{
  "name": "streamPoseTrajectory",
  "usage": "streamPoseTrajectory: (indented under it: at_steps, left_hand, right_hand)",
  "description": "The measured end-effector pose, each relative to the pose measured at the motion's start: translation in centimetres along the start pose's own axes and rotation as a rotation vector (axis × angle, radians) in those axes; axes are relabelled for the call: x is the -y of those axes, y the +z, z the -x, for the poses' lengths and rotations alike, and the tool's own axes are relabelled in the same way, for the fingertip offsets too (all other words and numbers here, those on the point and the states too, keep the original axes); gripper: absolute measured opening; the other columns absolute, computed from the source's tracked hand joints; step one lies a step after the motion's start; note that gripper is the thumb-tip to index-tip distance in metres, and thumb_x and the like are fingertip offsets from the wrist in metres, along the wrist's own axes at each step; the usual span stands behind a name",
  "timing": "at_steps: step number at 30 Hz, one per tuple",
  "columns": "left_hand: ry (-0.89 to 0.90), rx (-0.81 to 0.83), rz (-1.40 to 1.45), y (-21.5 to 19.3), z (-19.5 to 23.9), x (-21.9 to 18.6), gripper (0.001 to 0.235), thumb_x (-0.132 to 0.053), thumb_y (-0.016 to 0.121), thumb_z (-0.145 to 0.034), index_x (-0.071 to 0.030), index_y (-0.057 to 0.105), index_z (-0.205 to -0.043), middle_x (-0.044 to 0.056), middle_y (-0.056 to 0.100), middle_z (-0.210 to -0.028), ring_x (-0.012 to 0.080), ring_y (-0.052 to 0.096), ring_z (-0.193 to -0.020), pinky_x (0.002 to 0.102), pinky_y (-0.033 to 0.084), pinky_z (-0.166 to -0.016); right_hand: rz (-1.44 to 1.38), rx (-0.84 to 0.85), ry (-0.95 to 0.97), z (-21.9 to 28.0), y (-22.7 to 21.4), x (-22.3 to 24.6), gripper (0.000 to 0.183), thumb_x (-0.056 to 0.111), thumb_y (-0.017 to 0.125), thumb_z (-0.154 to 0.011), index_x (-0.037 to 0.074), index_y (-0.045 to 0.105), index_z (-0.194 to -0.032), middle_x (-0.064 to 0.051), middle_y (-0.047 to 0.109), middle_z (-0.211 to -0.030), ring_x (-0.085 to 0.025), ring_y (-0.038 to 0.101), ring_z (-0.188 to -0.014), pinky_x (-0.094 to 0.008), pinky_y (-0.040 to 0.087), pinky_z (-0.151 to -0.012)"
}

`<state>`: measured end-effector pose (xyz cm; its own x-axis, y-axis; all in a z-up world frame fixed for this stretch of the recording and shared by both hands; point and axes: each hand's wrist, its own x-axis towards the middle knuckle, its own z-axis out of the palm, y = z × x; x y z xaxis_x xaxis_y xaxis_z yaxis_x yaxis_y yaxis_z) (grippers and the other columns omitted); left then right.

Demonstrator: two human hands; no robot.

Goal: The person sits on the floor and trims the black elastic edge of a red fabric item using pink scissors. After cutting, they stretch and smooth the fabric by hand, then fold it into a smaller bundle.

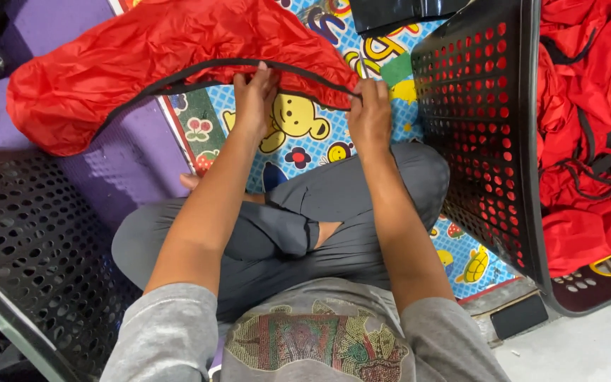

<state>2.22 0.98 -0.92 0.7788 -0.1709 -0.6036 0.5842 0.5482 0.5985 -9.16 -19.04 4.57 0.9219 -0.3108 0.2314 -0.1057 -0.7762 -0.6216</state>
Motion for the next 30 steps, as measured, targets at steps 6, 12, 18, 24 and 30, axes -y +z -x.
streamPoseTrajectory:
  at_steps: [6,12,18,24,30]
  left_hand:
    - [-0.028,-0.111,0.008,0.0,0.3,-1.3,0.047,-0.026,0.075,-0.086,-0.017,0.043,-0.117,0.015,0.072,-0.126,0.0332,0.076,-0.109,0.042,0.059,-0.086]
    - [-0.012,-0.200,-0.012,0.2,2.0,-2.1,0.040,-0.005,0.065,-0.089,-0.014,0.047,-0.124,0.011,0.071,-0.108,0.0288,0.076,-0.090,0.036,0.062,-0.072]
    - [0.134,-0.288,-0.209,-1.3,-0.4,1.2,0.046,-0.008,0.070,-0.092,-0.008,0.051,-0.133,0.001,0.049,-0.087,0.0259,0.078,-0.070,0.045,0.070,-0.077]
    - [0.098,-0.305,-0.116,-2.4,-0.7,1.3,0.043,-0.009,0.063,-0.094,-0.002,0.050,-0.134,0.010,0.058,-0.093,0.0266,0.077,-0.073,0.042,0.074,-0.072]
    - [0.034,-0.271,-0.237,-1.1,2.0,-0.7,0.050,-0.012,0.051,-0.098,0.004,0.040,-0.144,0.018,0.058,-0.105,0.0294,0.080,-0.079,0.043,0.074,-0.076]
  right_hand:
    - [0.156,0.136,-0.030,0.3,0.4,-0.9,0.037,-0.029,0.054,-0.077,0.003,0.059,-0.093,-0.013,0.042,-0.102,-0.030,0.055,-0.087,-0.040,0.053,-0.065]
    - [0.173,0.418,0.443,0.1,0.3,-1.1,0.031,-0.013,0.056,-0.079,0.012,0.052,-0.098,-0.016,0.052,-0.109,-0.035,0.056,-0.106,-0.046,0.054,-0.080]
    - [0.010,0.333,0.708,-0.9,0.9,-3.7,0.013,0.031,0.058,-0.095,0.023,0.060,-0.105,-0.009,0.068,-0.106,-0.032,0.067,-0.112,-0.042,0.054,-0.094]
    - [-0.230,0.260,0.659,-0.4,2.2,-5.4,0.046,0.017,0.094,-0.074,0.007,0.070,-0.112,-0.015,0.071,-0.095,-0.030,0.074,-0.093,-0.034,0.060,-0.076]
    - [-0.087,0.251,0.671,-0.1,2.8,-6.4,0.024,0.011,0.087,-0.072,0.007,0.071,-0.089,-0.011,0.068,-0.074,-0.027,0.072,-0.076,-0.034,0.055,-0.068]
